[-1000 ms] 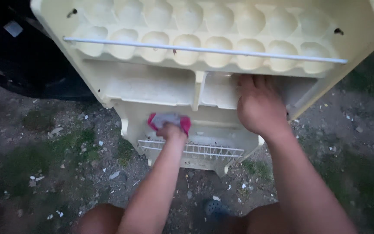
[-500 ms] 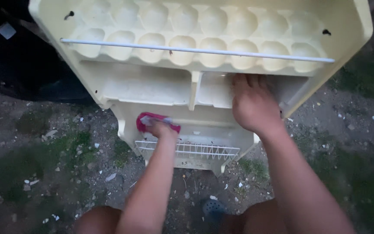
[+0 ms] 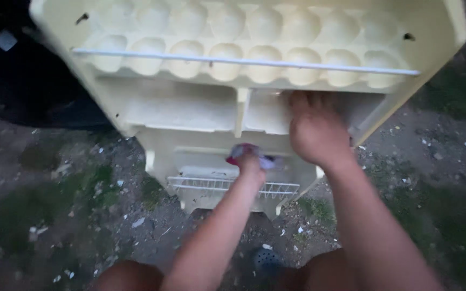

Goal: Wiping down the interior compartments and shelves of a detached refrigerator door with a cloth.

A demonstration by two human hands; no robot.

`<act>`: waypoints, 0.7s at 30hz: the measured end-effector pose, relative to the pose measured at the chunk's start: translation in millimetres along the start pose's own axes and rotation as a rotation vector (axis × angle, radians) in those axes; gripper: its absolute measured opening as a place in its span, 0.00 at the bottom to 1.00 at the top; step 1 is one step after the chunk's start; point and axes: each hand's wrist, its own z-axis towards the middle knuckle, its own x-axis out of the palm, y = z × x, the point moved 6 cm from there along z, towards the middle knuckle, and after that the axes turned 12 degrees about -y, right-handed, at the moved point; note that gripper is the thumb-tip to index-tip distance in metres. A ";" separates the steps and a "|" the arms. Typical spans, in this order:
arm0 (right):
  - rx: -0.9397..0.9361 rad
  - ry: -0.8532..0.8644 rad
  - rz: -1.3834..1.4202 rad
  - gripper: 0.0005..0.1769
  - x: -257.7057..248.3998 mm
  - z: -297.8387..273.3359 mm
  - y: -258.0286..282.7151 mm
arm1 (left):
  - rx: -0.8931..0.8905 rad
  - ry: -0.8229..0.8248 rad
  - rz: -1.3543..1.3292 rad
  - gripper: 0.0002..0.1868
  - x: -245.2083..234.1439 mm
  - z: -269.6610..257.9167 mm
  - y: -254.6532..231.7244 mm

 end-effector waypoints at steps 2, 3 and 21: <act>-0.059 -0.025 -0.064 0.23 -3.8 -0.3 2.3 | 0.034 0.051 0.064 0.19 13.2 -20.5 15.9; -0.024 0.009 -0.041 0.23 -4.8 1.7 5.8 | 0.057 0.075 0.093 0.19 18.3 -29.3 20.5; 0.129 0.080 0.011 0.30 2.8 0.7 3.3 | 0.717 0.729 0.760 0.33 104.8 -181.2 29.4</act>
